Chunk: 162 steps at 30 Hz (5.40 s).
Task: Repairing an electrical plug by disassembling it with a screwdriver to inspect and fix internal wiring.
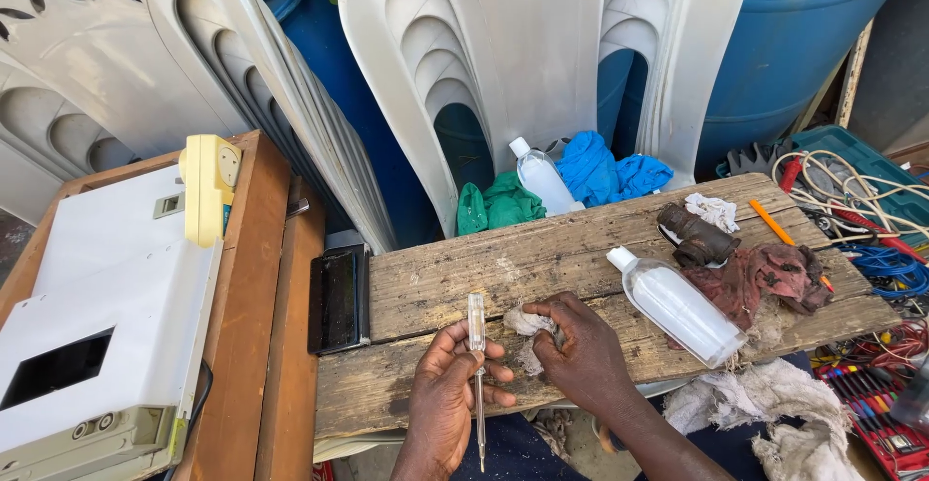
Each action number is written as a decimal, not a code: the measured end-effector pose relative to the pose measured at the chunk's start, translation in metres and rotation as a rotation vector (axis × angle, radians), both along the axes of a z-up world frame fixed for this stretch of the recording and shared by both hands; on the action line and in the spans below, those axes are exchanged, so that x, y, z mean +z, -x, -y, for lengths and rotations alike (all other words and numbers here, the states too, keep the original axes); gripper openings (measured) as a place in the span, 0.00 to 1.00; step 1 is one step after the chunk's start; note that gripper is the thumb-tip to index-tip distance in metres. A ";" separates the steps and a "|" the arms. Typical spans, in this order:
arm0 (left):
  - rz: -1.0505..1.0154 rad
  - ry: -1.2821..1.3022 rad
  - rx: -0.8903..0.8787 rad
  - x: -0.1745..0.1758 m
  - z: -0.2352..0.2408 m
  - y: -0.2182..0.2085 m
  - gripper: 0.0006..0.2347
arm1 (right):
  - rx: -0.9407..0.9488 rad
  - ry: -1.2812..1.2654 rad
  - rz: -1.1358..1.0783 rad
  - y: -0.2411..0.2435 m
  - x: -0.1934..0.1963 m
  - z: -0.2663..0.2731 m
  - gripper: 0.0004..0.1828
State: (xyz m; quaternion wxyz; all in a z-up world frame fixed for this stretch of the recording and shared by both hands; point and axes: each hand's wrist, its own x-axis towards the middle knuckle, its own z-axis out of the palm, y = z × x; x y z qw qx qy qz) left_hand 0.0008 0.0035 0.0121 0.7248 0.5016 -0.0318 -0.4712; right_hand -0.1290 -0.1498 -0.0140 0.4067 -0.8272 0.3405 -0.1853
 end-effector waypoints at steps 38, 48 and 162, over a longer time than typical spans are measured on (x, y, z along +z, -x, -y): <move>0.120 -0.117 -0.165 -0.039 0.034 0.016 0.22 | -0.017 0.011 -0.061 -0.004 -0.011 0.007 0.18; 0.138 -0.119 -0.172 -0.036 0.036 0.015 0.20 | 0.004 -0.026 -0.059 -0.004 -0.015 0.008 0.20; 1.611 -0.299 -0.266 -0.045 0.143 0.046 0.22 | -0.066 0.020 -0.246 0.069 0.049 0.065 0.29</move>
